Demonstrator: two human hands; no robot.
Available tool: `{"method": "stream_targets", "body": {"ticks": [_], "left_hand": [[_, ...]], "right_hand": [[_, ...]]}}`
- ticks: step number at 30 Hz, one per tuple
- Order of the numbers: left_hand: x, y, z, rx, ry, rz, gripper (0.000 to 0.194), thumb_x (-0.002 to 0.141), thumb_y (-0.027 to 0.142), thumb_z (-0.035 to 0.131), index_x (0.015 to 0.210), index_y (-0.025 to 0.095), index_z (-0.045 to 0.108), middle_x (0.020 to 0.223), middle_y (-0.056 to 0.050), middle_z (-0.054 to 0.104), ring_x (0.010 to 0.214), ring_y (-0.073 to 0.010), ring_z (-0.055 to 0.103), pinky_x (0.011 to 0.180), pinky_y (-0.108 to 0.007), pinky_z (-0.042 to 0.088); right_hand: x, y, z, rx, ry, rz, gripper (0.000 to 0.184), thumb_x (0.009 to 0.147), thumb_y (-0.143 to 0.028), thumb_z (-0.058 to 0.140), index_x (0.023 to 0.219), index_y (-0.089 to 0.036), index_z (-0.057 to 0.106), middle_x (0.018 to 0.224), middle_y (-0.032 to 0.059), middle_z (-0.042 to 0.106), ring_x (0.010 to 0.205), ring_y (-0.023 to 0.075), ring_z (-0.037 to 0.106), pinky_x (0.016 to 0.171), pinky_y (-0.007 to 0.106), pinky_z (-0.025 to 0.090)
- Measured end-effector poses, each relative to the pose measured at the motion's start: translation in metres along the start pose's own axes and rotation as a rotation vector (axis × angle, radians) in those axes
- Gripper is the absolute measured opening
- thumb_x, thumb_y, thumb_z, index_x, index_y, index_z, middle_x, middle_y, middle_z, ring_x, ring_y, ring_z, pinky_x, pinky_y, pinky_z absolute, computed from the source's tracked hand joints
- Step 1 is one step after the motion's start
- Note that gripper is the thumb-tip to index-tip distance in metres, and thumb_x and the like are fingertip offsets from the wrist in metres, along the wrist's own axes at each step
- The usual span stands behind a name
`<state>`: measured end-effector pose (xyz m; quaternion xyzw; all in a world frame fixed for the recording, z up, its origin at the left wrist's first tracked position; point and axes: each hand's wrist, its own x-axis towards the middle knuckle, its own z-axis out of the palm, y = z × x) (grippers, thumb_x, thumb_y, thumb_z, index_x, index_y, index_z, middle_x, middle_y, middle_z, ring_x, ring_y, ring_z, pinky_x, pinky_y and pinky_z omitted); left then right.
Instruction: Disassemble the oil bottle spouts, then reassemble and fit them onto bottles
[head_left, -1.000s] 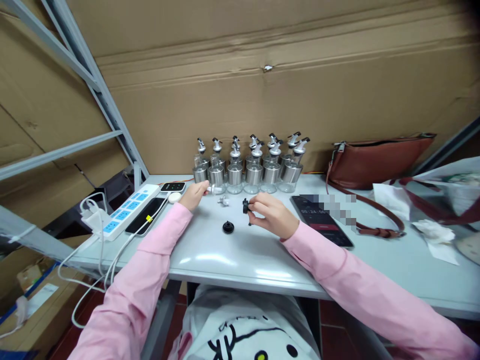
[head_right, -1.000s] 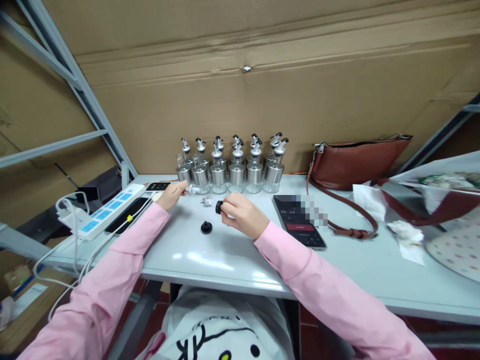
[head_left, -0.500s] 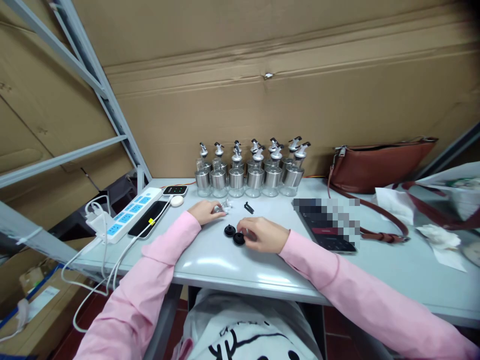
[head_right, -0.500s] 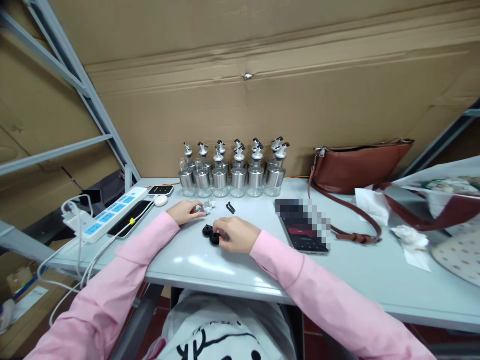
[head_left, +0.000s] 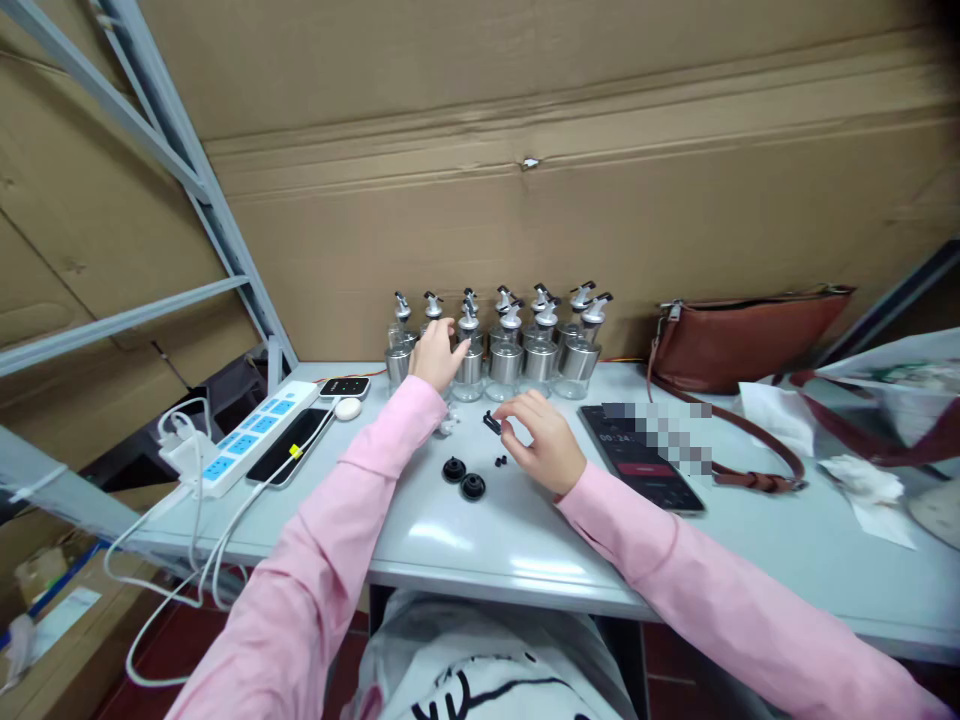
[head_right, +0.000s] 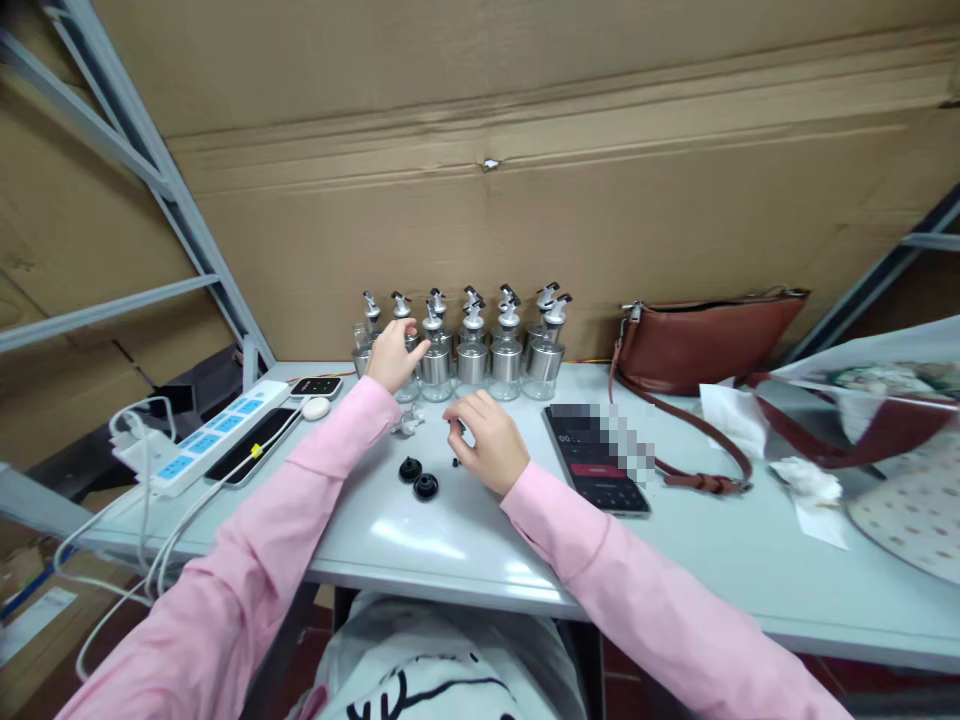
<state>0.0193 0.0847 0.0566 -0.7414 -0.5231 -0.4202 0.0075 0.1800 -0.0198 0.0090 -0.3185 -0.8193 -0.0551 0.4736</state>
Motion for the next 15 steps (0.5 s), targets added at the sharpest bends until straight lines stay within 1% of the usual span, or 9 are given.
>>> {"method": "stream_targets", "body": {"ticks": [1,3,5,7,9,12,15], "left_hand": [[0.008,0.003,0.004,0.042,0.0,-0.039,0.032,0.079,0.028,0.059,0.107,0.014,0.053,0.102,-0.009,0.059,0.093,-0.0201,0.057,0.084,-0.03,0.042],[0.021,0.006,0.011,0.094,-0.026,-0.086,0.03,0.079,0.033,0.059,0.102,0.015,0.056,0.102,-0.01,0.059,0.099,-0.0229,0.056,0.085,-0.031,0.041],[0.026,0.008,0.019,0.097,-0.044,-0.103,0.026,0.079,0.034,0.058,0.097,0.015,0.057,0.102,-0.01,0.059,0.098,-0.0234,0.056,0.083,-0.031,0.042],[0.027,0.009,0.024,0.061,-0.027,-0.097,0.02,0.078,0.029,0.058,0.092,0.015,0.057,0.099,-0.01,0.059,0.095,-0.0224,0.057,0.081,-0.03,0.042],[0.023,0.01,0.024,0.006,0.033,-0.063,0.017,0.075,0.024,0.058,0.088,0.015,0.056,0.094,-0.009,0.059,0.09,-0.021,0.057,0.078,-0.029,0.042],[0.017,0.015,0.012,-0.11,0.175,0.006,0.014,0.07,0.018,0.058,0.083,0.016,0.053,0.087,-0.006,0.057,0.082,-0.0182,0.056,0.074,-0.028,0.041],[0.011,0.029,-0.003,-0.296,0.324,0.062,0.011,0.07,0.016,0.057,0.078,0.017,0.049,0.078,-0.001,0.053,0.074,-0.0146,0.053,0.07,-0.026,0.041]], "right_hand": [[0.0,0.001,0.0,-0.003,0.013,-0.008,0.015,0.077,-0.006,0.046,0.081,-0.019,0.053,0.075,0.0051,0.06,0.072,0.0184,0.049,0.067,0.033,0.042],[0.0,0.002,0.001,-0.015,0.027,-0.016,0.015,0.077,-0.006,0.046,0.081,-0.018,0.053,0.075,0.0051,0.06,0.071,0.0183,0.049,0.066,0.033,0.042],[0.0,0.002,0.0,-0.029,0.032,-0.014,0.015,0.077,-0.006,0.046,0.081,-0.018,0.053,0.075,0.0051,0.06,0.072,0.0182,0.049,0.066,0.033,0.042],[0.0,0.003,-0.002,-0.036,0.046,-0.003,0.015,0.077,-0.006,0.046,0.081,-0.018,0.054,0.075,0.005,0.06,0.071,0.0181,0.049,0.066,0.033,0.042],[0.001,0.002,-0.004,-0.025,0.075,-0.003,0.016,0.078,-0.006,0.046,0.082,-0.019,0.054,0.074,0.0045,0.06,0.071,0.0177,0.05,0.066,0.033,0.043],[0.002,-0.001,-0.006,-0.012,0.136,-0.035,0.018,0.078,-0.006,0.046,0.087,-0.02,0.054,0.077,0.0042,0.06,0.073,0.018,0.052,0.067,0.034,0.044],[0.003,-0.003,-0.006,-0.085,0.191,-0.027,0.026,0.078,-0.011,0.051,0.102,-0.021,0.051,0.093,0.0076,0.061,0.087,0.0215,0.054,0.076,0.039,0.046]]}}
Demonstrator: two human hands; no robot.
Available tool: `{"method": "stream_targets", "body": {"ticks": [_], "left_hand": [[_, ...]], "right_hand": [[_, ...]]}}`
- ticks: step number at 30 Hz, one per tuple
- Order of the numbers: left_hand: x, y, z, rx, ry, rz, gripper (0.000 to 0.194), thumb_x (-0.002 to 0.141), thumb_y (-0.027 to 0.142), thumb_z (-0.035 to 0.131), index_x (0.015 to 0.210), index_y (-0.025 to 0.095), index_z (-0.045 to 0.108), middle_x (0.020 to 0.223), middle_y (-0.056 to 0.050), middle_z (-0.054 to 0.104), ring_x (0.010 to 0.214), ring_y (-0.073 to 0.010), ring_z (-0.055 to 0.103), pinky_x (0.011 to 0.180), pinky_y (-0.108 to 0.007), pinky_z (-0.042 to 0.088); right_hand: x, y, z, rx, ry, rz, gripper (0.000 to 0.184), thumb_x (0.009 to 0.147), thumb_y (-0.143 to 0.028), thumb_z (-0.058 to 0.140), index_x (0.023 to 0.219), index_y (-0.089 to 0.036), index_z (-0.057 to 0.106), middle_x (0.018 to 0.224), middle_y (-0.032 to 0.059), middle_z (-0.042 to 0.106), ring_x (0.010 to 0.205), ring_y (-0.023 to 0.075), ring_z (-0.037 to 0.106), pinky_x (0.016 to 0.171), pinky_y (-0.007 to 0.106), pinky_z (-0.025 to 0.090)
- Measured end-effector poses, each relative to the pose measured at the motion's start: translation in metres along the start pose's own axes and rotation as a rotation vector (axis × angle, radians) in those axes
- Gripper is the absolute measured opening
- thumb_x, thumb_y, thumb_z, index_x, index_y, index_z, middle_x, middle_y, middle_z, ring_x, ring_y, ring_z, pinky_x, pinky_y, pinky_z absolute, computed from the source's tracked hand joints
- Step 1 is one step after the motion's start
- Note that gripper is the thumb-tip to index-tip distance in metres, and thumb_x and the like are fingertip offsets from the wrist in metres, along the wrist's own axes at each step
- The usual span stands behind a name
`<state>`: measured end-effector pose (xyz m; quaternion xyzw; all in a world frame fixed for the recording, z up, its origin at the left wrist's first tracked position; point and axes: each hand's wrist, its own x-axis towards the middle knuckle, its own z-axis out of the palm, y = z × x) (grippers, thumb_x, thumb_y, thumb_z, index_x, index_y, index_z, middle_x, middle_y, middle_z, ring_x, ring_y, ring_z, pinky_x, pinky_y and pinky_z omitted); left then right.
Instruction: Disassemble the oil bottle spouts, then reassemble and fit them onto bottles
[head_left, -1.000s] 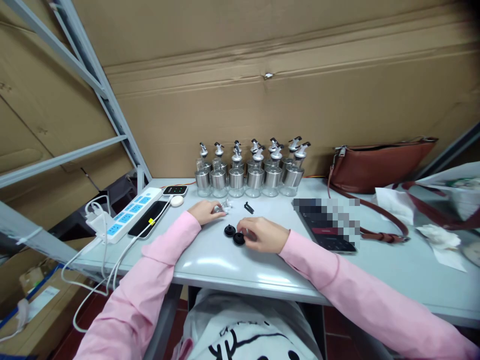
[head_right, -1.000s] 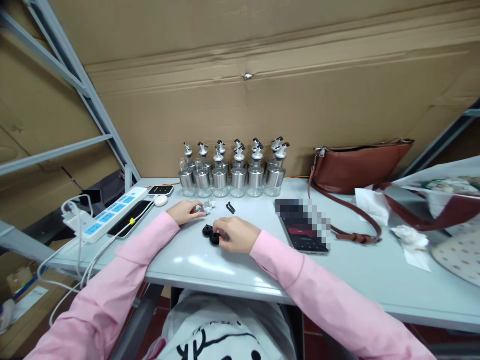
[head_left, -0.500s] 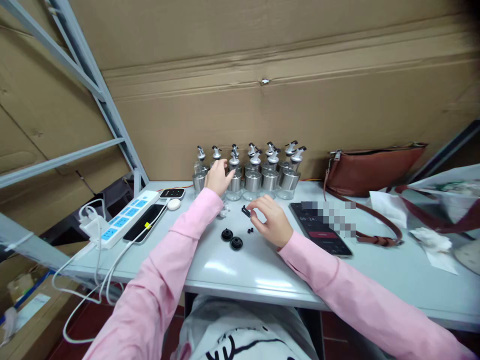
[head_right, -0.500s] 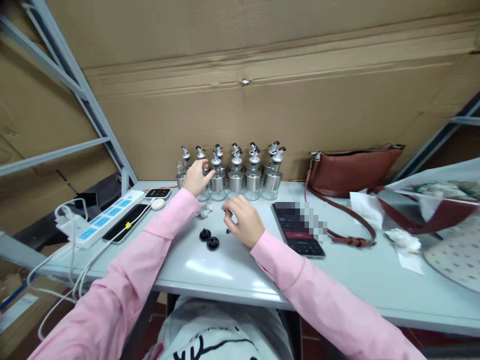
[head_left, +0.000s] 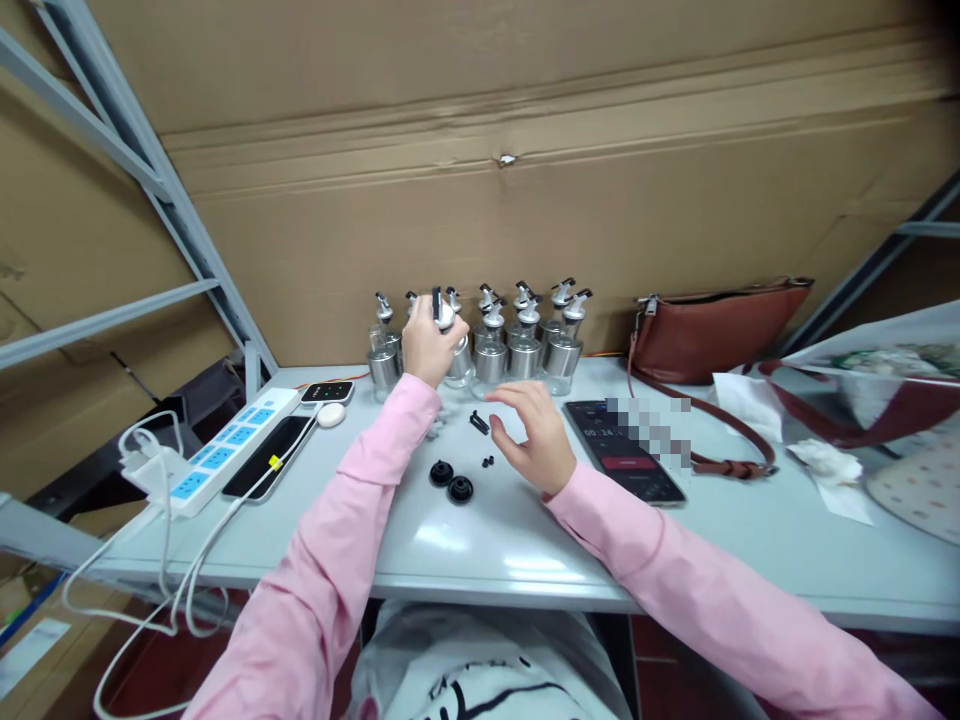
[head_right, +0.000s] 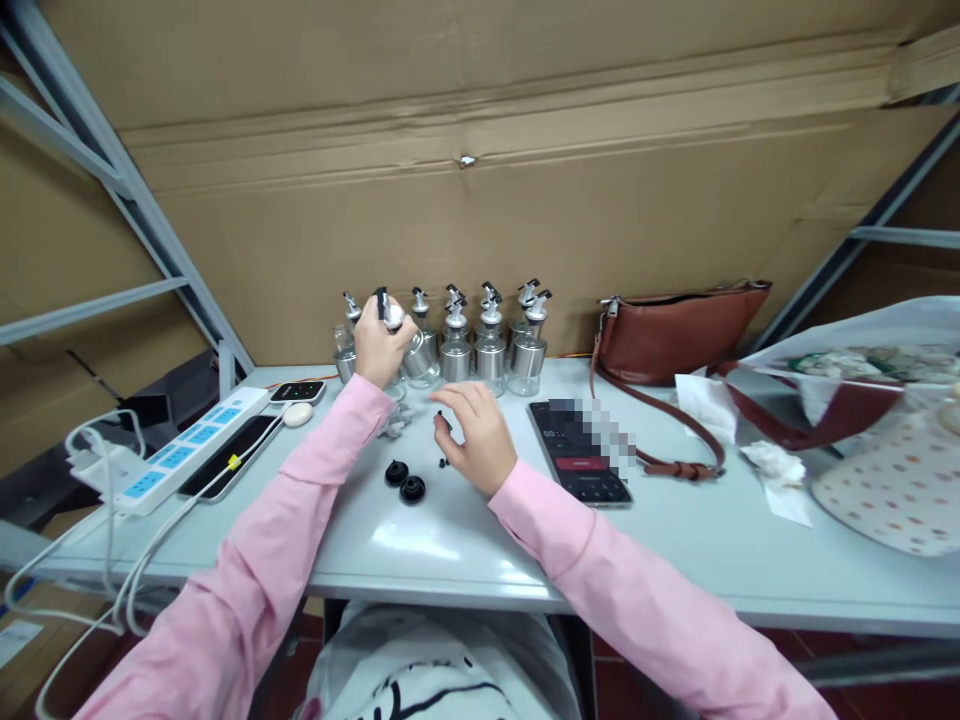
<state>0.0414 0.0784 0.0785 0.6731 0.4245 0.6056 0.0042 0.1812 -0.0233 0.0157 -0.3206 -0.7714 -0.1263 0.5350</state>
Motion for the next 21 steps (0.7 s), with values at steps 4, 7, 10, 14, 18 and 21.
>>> {"method": "stream_targets", "body": {"ticks": [4,7,10,14,18,21], "left_hand": [[-0.01,0.035,-0.005,-0.422,0.03,-0.103,0.013,0.072,0.021,0.059,0.071,0.017,0.048,0.064,0.003,0.05,0.06,-0.0091,0.051,0.062,-0.022,0.041],[-0.022,0.059,-0.005,-0.75,-0.109,-0.28,0.018,0.071,0.025,0.062,0.069,0.017,0.047,0.056,0.005,0.052,0.053,-0.0072,0.053,0.06,-0.022,0.044],[-0.028,0.072,-0.009,-0.959,-0.338,-0.327,0.027,0.068,0.031,0.068,0.068,0.017,0.045,0.047,0.008,0.05,0.045,-0.0062,0.052,0.059,-0.023,0.048],[-0.023,0.07,-0.016,-1.091,-0.478,-0.335,0.031,0.063,0.03,0.073,0.067,0.017,0.044,0.047,0.01,0.049,0.043,-0.0048,0.052,0.062,-0.025,0.052],[-0.019,0.061,-0.018,-1.211,-0.644,-0.39,0.037,0.062,0.034,0.075,0.066,0.017,0.043,0.047,0.011,0.044,0.042,-0.0036,0.05,0.061,-0.024,0.053],[-0.022,0.059,-0.019,-1.358,-0.795,-0.395,0.042,0.062,0.041,0.075,0.066,0.018,0.04,0.047,0.011,0.04,0.043,-0.0036,0.047,0.059,-0.023,0.052]], "right_hand": [[0.0,0.006,0.002,-0.138,0.049,0.048,0.054,0.075,-0.023,0.06,0.123,-0.018,0.039,0.115,0.0154,0.053,0.11,0.029,0.048,0.09,0.047,0.041],[-0.001,0.013,0.002,-0.137,-0.008,0.125,0.071,0.07,-0.029,0.064,0.13,-0.016,0.029,0.122,0.0179,0.05,0.112,0.032,0.049,0.088,0.047,0.043],[0.001,0.012,-0.002,-0.005,-0.104,0.305,0.072,0.065,-0.028,0.064,0.128,-0.018,0.03,0.114,0.014,0.057,0.094,0.029,0.059,0.076,0.042,0.048],[0.011,0.004,-0.013,0.385,-0.282,0.528,0.058,0.056,-0.026,0.069,0.108,-0.017,0.045,0.09,0.0066,0.062,0.076,0.0235,0.06,0.069,0.038,0.047],[0.008,0.006,-0.014,1.246,-0.631,0.715,0.044,0.056,-0.029,0.071,0.091,-0.015,0.049,0.074,0.0031,0.061,0.065,0.0185,0.06,0.06,0.032,0.046],[-0.006,0.014,-0.007,1.963,-0.926,0.721,0.05,0.058,-0.036,0.068,0.098,-0.014,0.049,0.072,0.0016,0.059,0.062,0.0157,0.059,0.056,0.028,0.045]]}}
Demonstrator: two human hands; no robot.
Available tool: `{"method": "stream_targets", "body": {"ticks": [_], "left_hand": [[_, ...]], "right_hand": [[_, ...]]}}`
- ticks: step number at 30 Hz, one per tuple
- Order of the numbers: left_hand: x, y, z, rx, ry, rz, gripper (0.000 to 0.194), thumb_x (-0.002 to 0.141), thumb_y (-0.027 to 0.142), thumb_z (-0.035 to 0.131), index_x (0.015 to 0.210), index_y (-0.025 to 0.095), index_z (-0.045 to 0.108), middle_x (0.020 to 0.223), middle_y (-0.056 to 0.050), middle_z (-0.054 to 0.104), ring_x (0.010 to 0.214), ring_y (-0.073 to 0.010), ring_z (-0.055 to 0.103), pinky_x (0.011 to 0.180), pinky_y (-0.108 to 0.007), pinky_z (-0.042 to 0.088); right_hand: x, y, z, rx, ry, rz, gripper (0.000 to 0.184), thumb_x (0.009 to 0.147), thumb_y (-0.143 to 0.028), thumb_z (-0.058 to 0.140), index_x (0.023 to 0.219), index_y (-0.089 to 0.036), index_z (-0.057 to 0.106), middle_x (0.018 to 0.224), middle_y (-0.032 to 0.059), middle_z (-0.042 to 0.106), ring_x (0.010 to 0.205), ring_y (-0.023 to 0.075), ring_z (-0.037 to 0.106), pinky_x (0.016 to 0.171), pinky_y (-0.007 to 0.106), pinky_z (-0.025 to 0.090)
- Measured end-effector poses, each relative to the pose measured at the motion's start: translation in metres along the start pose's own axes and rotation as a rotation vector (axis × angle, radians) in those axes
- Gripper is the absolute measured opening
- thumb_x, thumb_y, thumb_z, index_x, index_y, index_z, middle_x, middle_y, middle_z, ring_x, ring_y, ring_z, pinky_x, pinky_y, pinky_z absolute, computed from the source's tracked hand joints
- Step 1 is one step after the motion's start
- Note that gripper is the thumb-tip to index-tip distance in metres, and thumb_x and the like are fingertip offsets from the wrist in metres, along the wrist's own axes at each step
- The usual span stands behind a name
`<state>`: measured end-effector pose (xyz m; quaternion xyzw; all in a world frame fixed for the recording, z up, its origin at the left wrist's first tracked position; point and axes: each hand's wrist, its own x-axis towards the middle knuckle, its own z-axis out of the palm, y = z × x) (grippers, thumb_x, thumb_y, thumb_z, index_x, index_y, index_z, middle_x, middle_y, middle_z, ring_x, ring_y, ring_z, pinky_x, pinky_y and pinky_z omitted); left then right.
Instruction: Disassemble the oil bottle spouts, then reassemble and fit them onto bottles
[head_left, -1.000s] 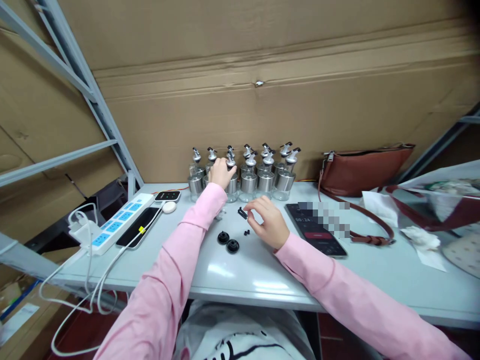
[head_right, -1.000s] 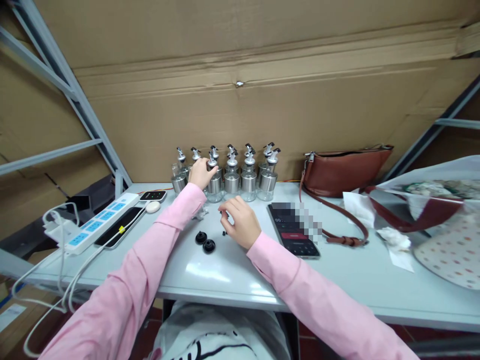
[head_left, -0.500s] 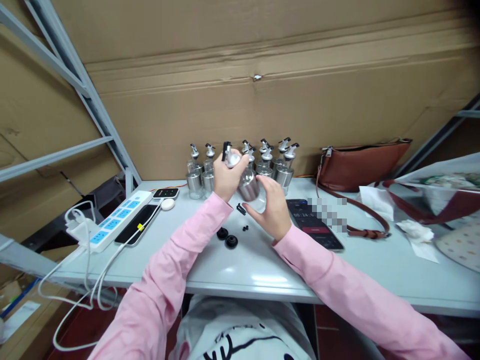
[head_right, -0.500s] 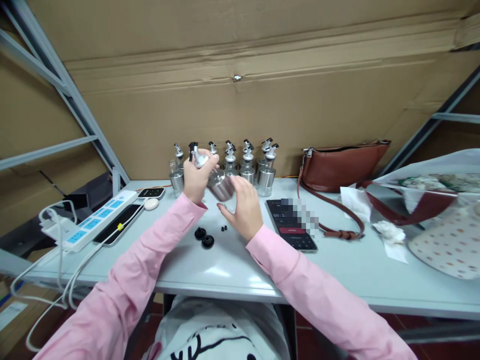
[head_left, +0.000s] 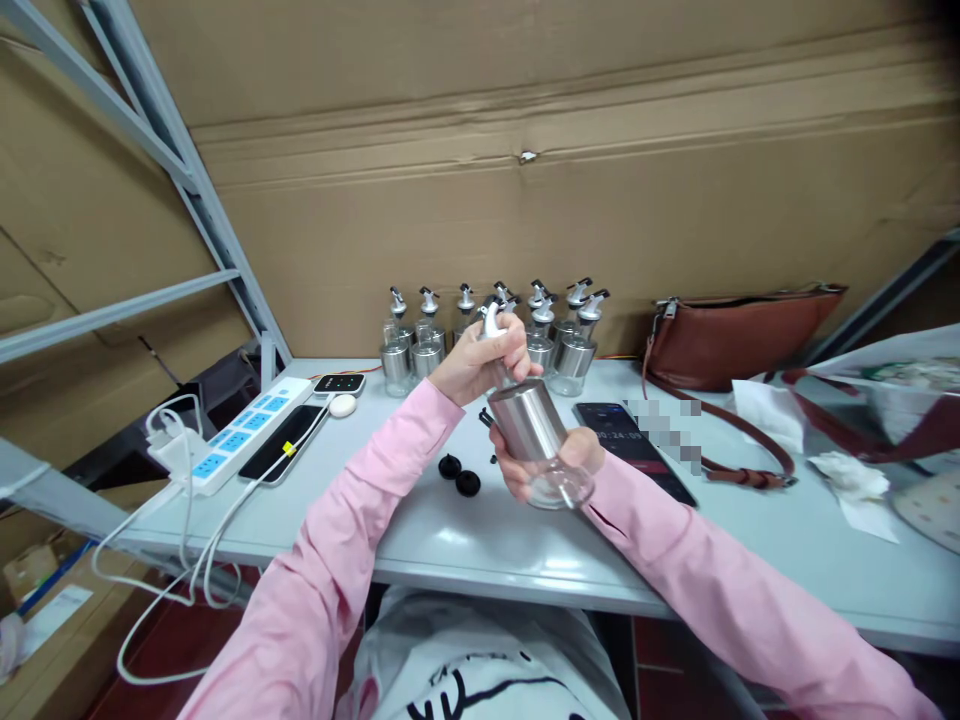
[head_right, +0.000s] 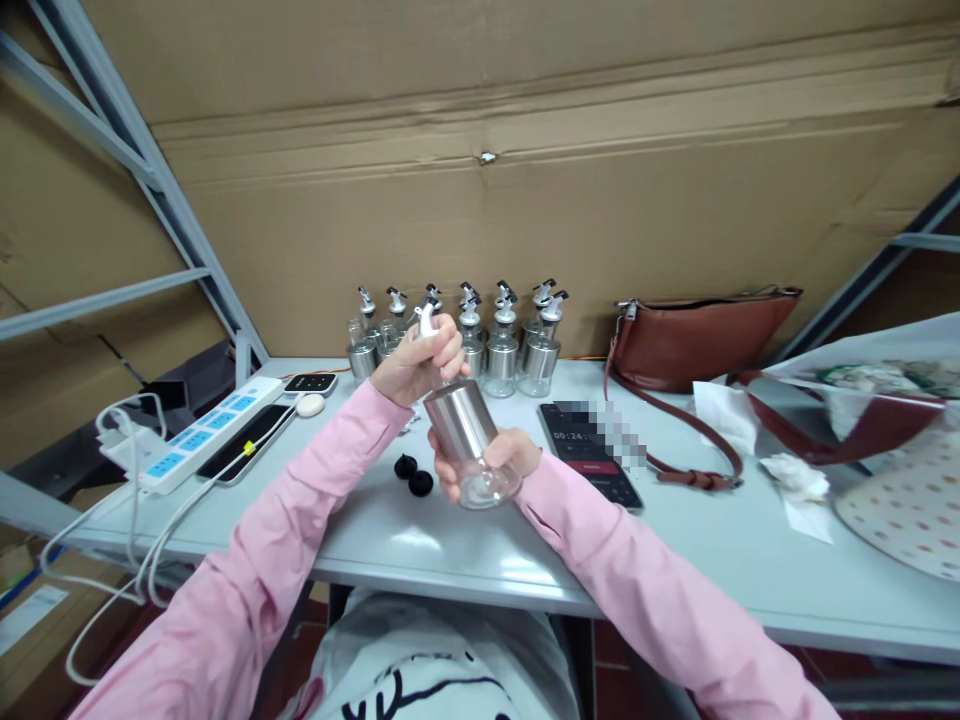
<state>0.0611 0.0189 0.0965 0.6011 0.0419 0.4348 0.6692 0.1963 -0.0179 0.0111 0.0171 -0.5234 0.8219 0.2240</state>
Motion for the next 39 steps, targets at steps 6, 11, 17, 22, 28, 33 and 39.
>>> {"method": "stream_targets", "body": {"ticks": [6,11,17,22,28,33,39], "left_hand": [[-0.003,0.001,0.01,-0.041,-0.092,-0.038,0.048,0.06,0.044,0.076,0.063,0.018,0.035,0.046,0.011,0.034,0.04,-0.0028,0.041,0.056,-0.023,0.049],[0.006,-0.001,-0.002,0.326,0.213,0.198,0.036,0.068,0.043,0.069,0.068,0.018,0.044,0.05,0.009,0.048,0.045,-0.0061,0.05,0.056,-0.023,0.046],[0.008,0.009,-0.039,1.093,0.442,0.305,0.019,0.067,0.031,0.071,0.072,0.016,0.06,0.072,-0.001,0.064,0.068,-0.013,0.06,0.071,-0.028,0.046],[0.007,0.008,-0.046,0.815,0.246,-0.005,0.025,0.07,0.025,0.067,0.092,0.012,0.063,0.079,-0.005,0.067,0.071,-0.0139,0.062,0.071,-0.03,0.049],[0.011,0.0,-0.045,0.716,0.259,0.052,0.019,0.066,0.021,0.069,0.081,0.013,0.059,0.071,0.0,0.062,0.063,-0.0116,0.059,0.065,-0.027,0.048],[0.011,0.011,-0.052,0.928,0.386,0.237,0.012,0.069,0.021,0.066,0.073,0.015,0.056,0.067,0.001,0.06,0.06,-0.0109,0.056,0.062,-0.024,0.045],[0.01,0.003,-0.078,1.267,0.514,0.34,0.009,0.071,0.018,0.065,0.076,0.017,0.058,0.076,0.0,0.064,0.07,-0.0125,0.057,0.069,-0.024,0.041]], "right_hand": [[0.0,0.011,-0.011,0.274,-0.343,0.023,0.052,0.058,-0.031,0.064,0.104,-0.011,0.049,0.077,0.0052,0.061,0.067,0.0168,0.061,0.059,0.028,0.046],[0.004,0.001,0.003,0.144,0.103,-0.032,0.05,0.057,-0.032,0.063,0.101,-0.014,0.049,0.075,0.0032,0.062,0.066,0.0172,0.062,0.061,0.03,0.046],[0.013,0.006,0.011,-0.244,0.741,-0.081,0.042,0.056,-0.029,0.07,0.089,-0.017,0.048,0.07,0.0025,0.062,0.062,0.0182,0.061,0.057,0.032,0.047],[0.018,0.01,0.003,-0.498,0.914,-0.263,0.049,0.07,-0.052,0.063,0.1,-0.021,0.041,0.079,0.0021,0.06,0.067,0.0171,0.062,0.062,0.034,0.051],[0.016,0.011,-0.014,-0.867,0.936,-0.389,0.057,0.077,-0.056,0.053,0.121,-0.024,0.036,0.117,0.0103,0.053,0.103,0.0212,0.056,0.088,0.042,0.047],[0.011,0.004,-0.024,-0.892,1.1,-0.539,0.055,0.08,-0.052,0.051,0.125,-0.027,0.031,0.117,0.0093,0.049,0.107,0.0188,0.053,0.094,0.042,0.043],[0.008,0.003,-0.025,-0.929,1.159,-0.601,0.044,0.082,-0.047,0.05,0.118,-0.027,0.035,0.104,0.0057,0.05,0.095,0.0166,0.057,0.08,0.035,0.05]]}}
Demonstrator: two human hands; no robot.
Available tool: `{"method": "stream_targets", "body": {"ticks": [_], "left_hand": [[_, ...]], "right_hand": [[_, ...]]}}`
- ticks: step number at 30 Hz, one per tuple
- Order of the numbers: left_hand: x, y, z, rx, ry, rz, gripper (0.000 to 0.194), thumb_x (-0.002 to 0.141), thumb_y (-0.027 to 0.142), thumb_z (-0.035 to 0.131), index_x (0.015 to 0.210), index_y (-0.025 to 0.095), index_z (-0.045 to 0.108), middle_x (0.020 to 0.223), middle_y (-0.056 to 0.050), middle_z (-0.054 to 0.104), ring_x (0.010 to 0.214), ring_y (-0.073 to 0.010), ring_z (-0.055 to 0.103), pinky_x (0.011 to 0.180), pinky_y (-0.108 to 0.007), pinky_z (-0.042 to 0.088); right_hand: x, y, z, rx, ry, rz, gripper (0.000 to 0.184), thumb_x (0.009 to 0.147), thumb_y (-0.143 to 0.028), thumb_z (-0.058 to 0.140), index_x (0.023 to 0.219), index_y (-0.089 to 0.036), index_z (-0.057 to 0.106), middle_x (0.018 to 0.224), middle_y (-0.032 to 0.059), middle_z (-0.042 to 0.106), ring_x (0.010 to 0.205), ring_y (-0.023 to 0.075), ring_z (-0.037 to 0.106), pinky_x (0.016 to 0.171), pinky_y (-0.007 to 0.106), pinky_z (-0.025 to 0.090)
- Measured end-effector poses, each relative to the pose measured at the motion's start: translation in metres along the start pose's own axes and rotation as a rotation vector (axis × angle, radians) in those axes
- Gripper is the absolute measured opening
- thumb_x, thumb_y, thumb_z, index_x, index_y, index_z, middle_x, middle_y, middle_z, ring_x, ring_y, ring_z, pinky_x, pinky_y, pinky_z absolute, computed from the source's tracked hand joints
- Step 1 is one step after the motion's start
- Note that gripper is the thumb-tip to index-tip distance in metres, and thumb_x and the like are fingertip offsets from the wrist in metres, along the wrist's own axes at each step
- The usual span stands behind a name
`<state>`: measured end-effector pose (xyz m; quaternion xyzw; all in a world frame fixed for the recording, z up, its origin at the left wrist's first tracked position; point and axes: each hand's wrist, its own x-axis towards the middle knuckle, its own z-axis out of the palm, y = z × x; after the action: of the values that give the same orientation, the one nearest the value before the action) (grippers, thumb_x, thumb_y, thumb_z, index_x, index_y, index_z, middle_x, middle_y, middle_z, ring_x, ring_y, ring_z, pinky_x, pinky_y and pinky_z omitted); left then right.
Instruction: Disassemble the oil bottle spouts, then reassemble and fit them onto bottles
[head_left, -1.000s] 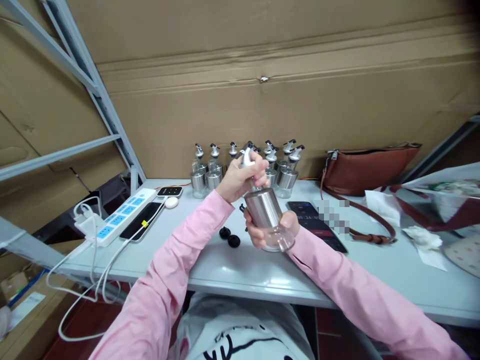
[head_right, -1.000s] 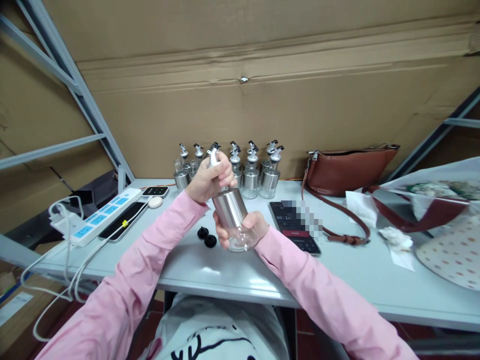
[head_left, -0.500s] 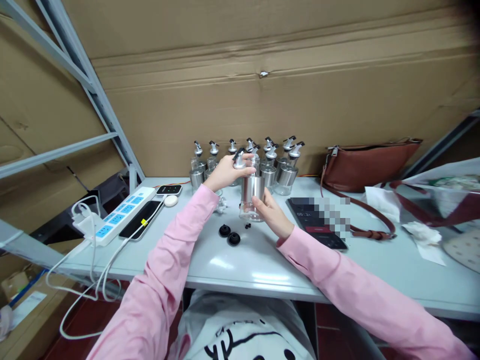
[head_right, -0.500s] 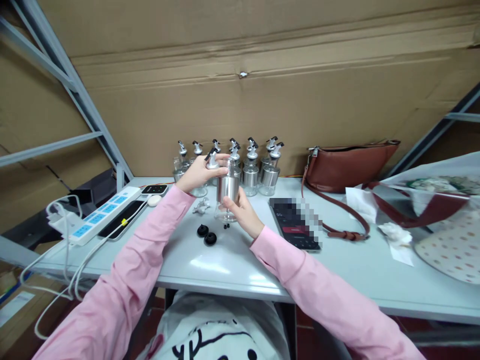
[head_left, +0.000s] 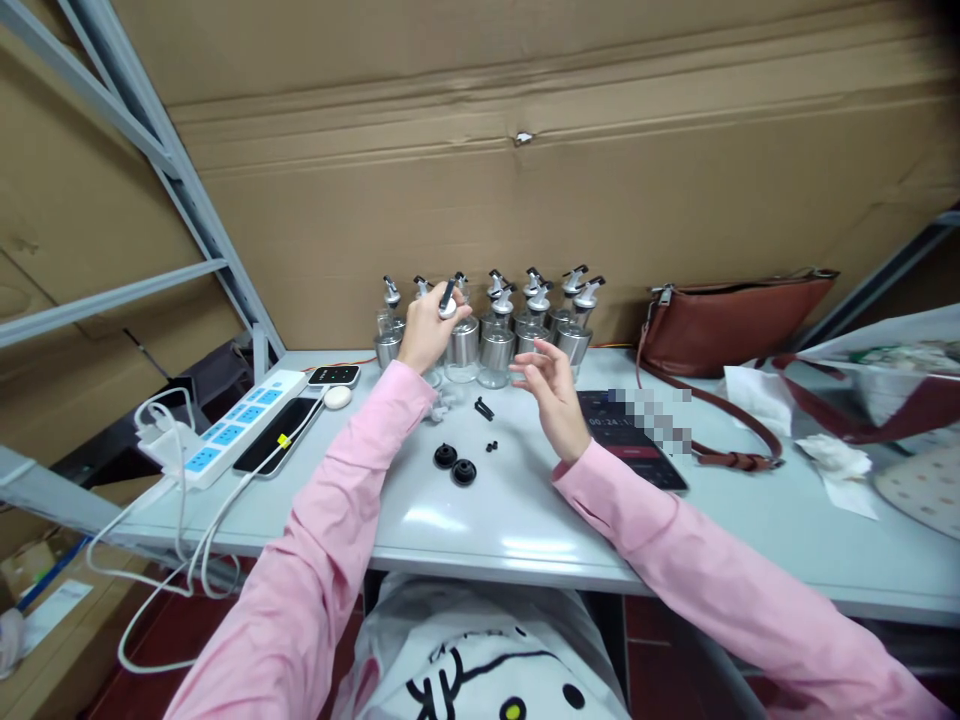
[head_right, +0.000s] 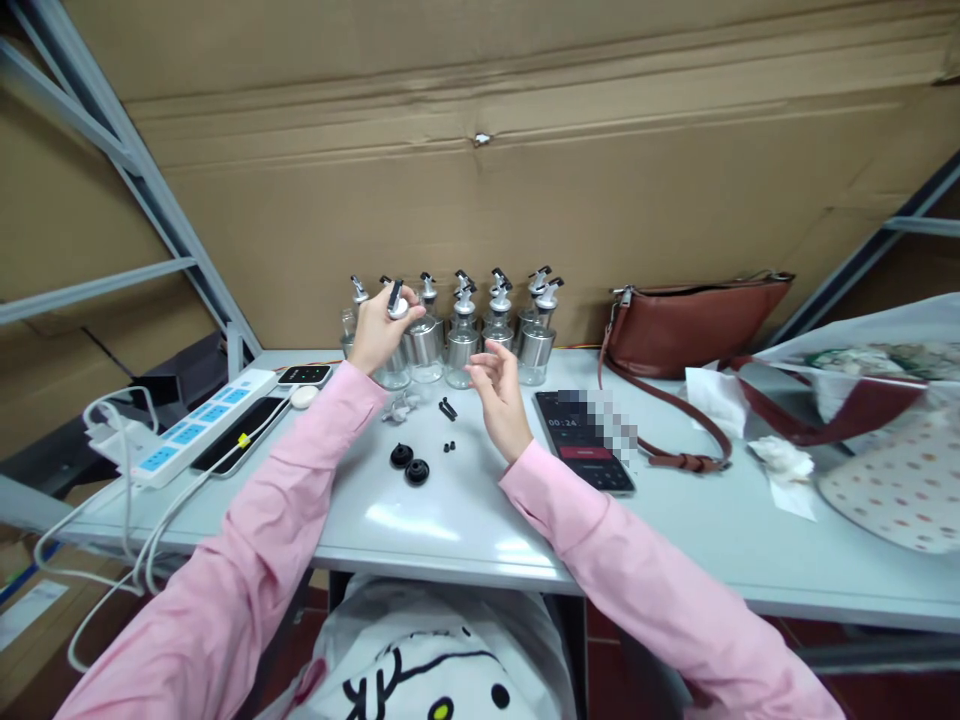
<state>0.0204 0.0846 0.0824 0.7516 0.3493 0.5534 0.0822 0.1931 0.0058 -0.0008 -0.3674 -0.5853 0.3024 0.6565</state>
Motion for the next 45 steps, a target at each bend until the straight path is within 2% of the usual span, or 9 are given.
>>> {"method": "stream_targets", "body": {"ticks": [7,13,19,24,28,31,37,41,45], "left_hand": [[-0.01,-0.04,0.018,0.087,-0.065,-0.082,0.01,0.072,0.016,0.063,0.08,0.017,0.058,0.079,-0.001,0.065,0.07,-0.0132,0.059,0.069,-0.024,0.043],[-0.012,-0.049,0.034,0.042,-0.028,-0.099,0.017,0.074,0.014,0.061,0.091,0.016,0.06,0.09,-0.005,0.067,0.083,-0.0161,0.062,0.078,-0.027,0.046],[-0.015,-0.045,0.035,0.102,-0.042,0.005,0.036,0.077,0.013,0.058,0.112,0.019,0.055,0.125,-0.011,0.054,0.119,-0.0194,0.049,0.098,-0.033,0.038],[-0.025,-0.005,0.013,0.252,0.057,0.099,0.015,0.083,0.031,0.052,0.082,0.019,0.06,0.08,-0.004,0.066,0.077,-0.0166,0.062,0.073,-0.027,0.044],[-0.058,0.025,-0.001,0.485,-0.173,0.099,0.018,0.077,0.032,0.056,0.064,0.018,0.056,0.057,-0.002,0.061,0.054,-0.0154,0.057,0.053,-0.024,0.034],[-0.085,0.034,0.001,0.574,-0.311,0.104,0.019,0.077,0.031,0.053,0.063,0.019,0.056,0.053,-0.003,0.06,0.051,-0.0162,0.057,0.048,-0.024,0.027],[-0.105,0.034,0.008,0.666,-0.396,0.124,0.012,0.074,0.026,0.052,0.073,0.019,0.062,0.058,-0.004,0.063,0.054,-0.0187,0.059,0.048,-0.026,0.028],[-0.107,0.034,0.009,0.661,-0.442,0.126,0.014,0.072,0.03,0.053,0.069,0.019,0.061,0.056,-0.005,0.062,0.054,-0.0192,0.059,0.048,-0.027,0.027],[-0.104,0.029,0.007,0.638,-0.405,0.185,0.016,0.073,0.027,0.05,0.062,0.019,0.058,0.053,-0.003,0.06,0.052,-0.017,0.056,0.05,-0.027,0.03]], "right_hand": [[-0.005,0.005,0.005,-0.014,-0.016,0.008,0.044,0.082,-0.046,0.051,0.118,-0.027,0.034,0.099,0.0042,0.05,0.087,0.0154,0.057,0.068,0.03,0.05],[-0.005,0.005,0.005,-0.022,-0.036,0.008,0.041,0.083,-0.043,0.05,0.116,-0.025,0.035,0.098,0.004,0.05,0.085,0.0147,0.056,0.067,0.029,0.049],[-0.006,0.001,0.002,-0.192,-0.034,-0.079,0.035,0.084,-0.038,0.049,0.115,-0.024,0.038,0.101,0.0055,0.05,0.091,0.0161,0.054,0.073,0.032,0.048],[-0.004,-0.01,-0.003,-0.449,-0.048,-0.308,0.028,0.085,-0.034,0.049,0.11,-0.022,0.044,0.099,0.007,0.051,0.091,0.0185,0.053,0.071,0.034,0.047],[-0.003,-0.015,-0.006,-0.651,-0.104,-0.515,0.029,0.083,-0.036,0.053,0.108,-0.021,0.048,0.1,0.0085,0.052,0.092,0.0218,0.052,0.078,0.038,0.044],[-0.005,-0.015,-0.006,-0.809,-0.125,-0.649,0.034,0.078,-0.043,0.058,0.101,-0.019,0.052,0.097,0.0098,0.055,0.092,0.0242,0.052,0.076,0.038,0.041],[-0.008,-0.018,0.0,-1.043,-0.193,-0.837,0.039,0.079,-0.052,0.054,0.094,-0.016,0.057,0.086,0.0096,0.061,0.078,0.0225,0.051,0.066,0.034,0.032],[-0.009,-0.02,0.003,-1.131,-0.282,-0.812,0.036,0.087,-0.047,0.043,0.084,-0.015,0.06,0.074,0.0083,0.062,0.069,0.0202,0.051,0.063,0.033,0.029],[-0.009,-0.018,0.003,-0.993,-0.284,-0.58,0.046,0.094,-0.031,0.023,0.068,-0.016,0.058,0.063,0.0067,0.06,0.06,0.0168,0.053,0.062,0.031,0.032]]}}
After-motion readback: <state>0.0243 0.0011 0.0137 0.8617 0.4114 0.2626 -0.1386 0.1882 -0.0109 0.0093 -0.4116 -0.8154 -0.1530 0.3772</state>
